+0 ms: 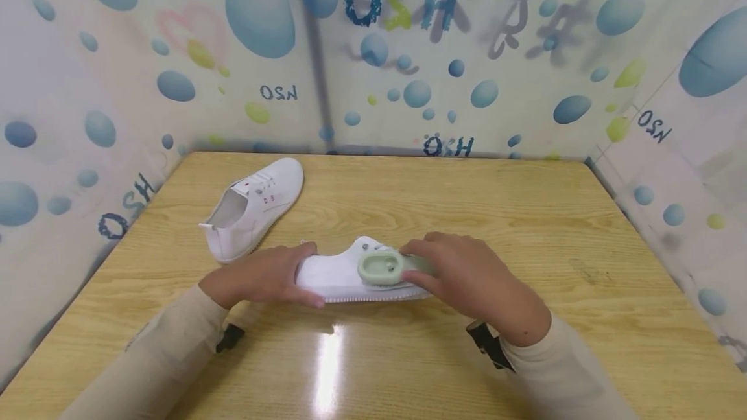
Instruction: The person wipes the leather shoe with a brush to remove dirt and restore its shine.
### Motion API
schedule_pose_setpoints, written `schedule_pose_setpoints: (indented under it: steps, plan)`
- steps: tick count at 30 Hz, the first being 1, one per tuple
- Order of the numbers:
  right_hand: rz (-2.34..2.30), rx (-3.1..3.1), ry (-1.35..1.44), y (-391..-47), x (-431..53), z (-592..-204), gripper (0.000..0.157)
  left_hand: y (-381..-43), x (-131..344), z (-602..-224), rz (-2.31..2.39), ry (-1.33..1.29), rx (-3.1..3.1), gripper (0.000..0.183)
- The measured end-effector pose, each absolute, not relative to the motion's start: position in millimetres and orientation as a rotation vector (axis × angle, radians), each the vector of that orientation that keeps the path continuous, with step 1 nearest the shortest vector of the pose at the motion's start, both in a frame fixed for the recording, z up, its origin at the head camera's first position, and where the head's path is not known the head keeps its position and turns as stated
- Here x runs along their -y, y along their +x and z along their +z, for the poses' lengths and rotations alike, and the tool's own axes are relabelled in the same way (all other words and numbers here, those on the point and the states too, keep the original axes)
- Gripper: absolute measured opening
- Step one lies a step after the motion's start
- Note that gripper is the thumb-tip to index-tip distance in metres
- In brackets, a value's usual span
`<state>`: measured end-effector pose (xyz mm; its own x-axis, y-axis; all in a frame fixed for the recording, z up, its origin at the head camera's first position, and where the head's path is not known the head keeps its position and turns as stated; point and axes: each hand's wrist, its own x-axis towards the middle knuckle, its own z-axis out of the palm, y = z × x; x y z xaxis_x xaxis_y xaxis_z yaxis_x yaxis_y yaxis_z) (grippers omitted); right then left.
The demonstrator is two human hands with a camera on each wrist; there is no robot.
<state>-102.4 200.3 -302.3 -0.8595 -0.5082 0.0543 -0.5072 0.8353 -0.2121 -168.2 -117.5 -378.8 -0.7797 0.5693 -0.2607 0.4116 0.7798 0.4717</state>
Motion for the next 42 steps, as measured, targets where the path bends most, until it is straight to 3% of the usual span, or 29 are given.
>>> schedule_pose_setpoints:
  steps: [6, 20, 31, 42]
  plan:
    - [-0.337, -2.993, -0.976, -104, -186, -315, 0.037, -167, 118, -379, 0.569, 0.743, -2.574, 0.08]
    - [-0.347, -2.923, -0.826, -102, -203, -297, 0.039, -167, 118, -378, 0.554, 0.748, -2.578, 0.078]
    - [-0.352, -2.937, -0.9, -102, -188, -314, 0.04, -166, 118, -379, 0.545, 0.745, -2.584, 0.08]
    - [-0.385, -2.88, -0.775, -101, -208, -296, 0.04, -166, 117, -378, 0.552, 0.752, -2.578, 0.078]
